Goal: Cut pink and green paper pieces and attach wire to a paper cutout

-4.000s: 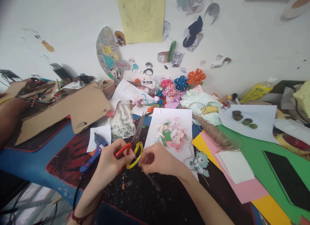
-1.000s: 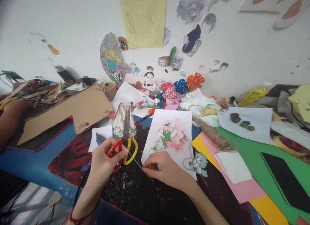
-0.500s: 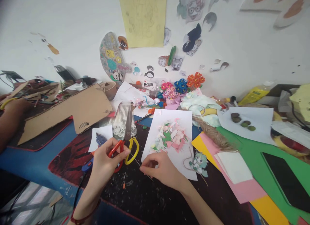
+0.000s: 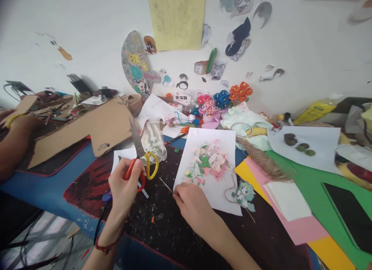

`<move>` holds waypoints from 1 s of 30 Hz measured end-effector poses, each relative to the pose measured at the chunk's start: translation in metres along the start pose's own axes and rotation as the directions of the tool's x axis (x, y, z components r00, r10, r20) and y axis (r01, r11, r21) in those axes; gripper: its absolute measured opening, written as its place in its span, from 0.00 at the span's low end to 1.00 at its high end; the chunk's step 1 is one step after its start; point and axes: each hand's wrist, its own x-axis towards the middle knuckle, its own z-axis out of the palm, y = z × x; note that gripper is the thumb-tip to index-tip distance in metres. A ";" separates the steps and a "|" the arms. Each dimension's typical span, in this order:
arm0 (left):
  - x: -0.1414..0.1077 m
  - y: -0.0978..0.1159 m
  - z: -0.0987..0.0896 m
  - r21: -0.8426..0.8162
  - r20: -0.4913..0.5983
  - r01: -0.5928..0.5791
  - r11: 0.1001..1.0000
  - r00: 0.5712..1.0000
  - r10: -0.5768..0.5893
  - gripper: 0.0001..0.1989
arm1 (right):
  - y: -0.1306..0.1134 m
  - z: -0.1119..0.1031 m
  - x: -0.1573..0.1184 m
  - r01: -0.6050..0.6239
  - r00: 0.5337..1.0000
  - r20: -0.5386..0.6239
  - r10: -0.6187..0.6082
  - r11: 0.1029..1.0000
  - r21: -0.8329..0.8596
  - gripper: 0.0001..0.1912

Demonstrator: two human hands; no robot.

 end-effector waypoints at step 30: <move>-0.017 -0.018 0.007 0.071 0.073 -0.069 0.995 0.995 0.064 0.13 | -0.025 0.033 0.006 0.026 0.999 -0.012 -0.040 0.832 -0.555 0.13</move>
